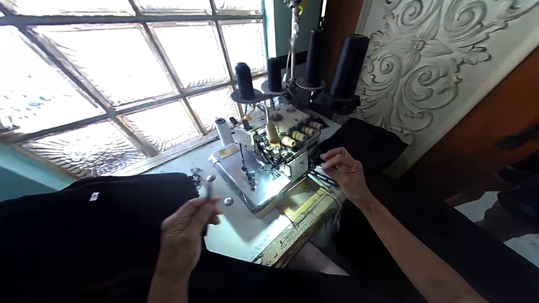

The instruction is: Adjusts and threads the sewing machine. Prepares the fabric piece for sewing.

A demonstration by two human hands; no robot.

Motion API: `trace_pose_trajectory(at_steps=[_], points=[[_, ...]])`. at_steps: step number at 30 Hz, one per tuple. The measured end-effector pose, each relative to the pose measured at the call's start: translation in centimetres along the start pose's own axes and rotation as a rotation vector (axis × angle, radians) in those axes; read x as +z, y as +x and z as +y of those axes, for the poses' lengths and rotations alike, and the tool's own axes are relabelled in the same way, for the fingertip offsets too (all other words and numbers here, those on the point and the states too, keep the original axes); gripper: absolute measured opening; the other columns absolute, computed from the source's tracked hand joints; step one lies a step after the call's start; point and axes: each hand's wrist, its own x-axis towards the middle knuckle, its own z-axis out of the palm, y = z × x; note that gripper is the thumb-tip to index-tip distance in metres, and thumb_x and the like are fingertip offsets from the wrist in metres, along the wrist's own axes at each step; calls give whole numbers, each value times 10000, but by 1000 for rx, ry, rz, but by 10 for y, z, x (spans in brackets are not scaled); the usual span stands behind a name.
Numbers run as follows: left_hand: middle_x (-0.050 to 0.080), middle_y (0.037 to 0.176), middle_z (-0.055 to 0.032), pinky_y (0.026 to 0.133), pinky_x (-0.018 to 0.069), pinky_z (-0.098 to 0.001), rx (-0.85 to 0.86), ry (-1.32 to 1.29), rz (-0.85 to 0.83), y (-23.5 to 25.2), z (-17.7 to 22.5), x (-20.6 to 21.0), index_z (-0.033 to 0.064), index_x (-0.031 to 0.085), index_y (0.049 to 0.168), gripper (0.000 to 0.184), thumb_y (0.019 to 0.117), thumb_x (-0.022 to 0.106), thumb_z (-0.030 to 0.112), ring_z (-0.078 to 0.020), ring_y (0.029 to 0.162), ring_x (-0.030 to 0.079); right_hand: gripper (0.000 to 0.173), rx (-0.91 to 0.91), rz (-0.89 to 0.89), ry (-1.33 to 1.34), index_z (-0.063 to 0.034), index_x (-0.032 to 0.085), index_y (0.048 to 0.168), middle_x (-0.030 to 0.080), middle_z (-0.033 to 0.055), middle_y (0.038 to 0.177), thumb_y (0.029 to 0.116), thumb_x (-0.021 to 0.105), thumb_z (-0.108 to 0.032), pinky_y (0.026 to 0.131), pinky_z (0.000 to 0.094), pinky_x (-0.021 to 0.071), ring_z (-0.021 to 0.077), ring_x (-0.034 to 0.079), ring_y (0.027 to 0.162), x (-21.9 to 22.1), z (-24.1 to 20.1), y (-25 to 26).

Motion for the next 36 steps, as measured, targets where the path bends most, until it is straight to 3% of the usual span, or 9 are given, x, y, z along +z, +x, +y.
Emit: trace_pose_trajectory(at_steps=[4, 7, 18, 36], points=[[660, 744, 155, 576, 469, -95, -61, -93, -250, -3, 1, 21, 117, 733, 1169, 314, 1029, 454, 80, 69, 602, 555, 88, -148, -99, -63, -168, 744, 893, 643, -45, 1114, 896, 736, -80, 1023, 265, 531, 70, 598, 1190, 29, -10, -2], [598, 708, 165, 532, 387, -65, -110, -2, -342, -5, 4, 27, 68, 711, 1166, 291, 1039, 452, 97, 101, 561, 469, 76, -174, -128, -74, -171, 761, 894, 647, -41, 1098, 905, 735, -100, 1005, 241, 528, 63, 597, 1170, 47, -9, -9], [585, 711, 155, 517, 363, -72, -176, 92, -432, -5, 1, 33, 74, 707, 1174, 276, 1056, 485, 188, 102, 550, 444, 64, -134, -201, -17, -149, 779, 904, 648, -16, 1103, 927, 726, -123, 941, 205, 551, 57, 608, 1143, 69, 0, -21], [617, 722, 143, 535, 379, -60, -130, 114, -369, -7, -3, 34, 64, 739, 1097, 218, 1031, 545, 139, 111, 569, 470, 82, -126, -238, -32, -106, 787, 904, 652, 26, 1127, 924, 712, -80, 963, 205, 532, 60, 601, 1135, 74, 2, -25]])
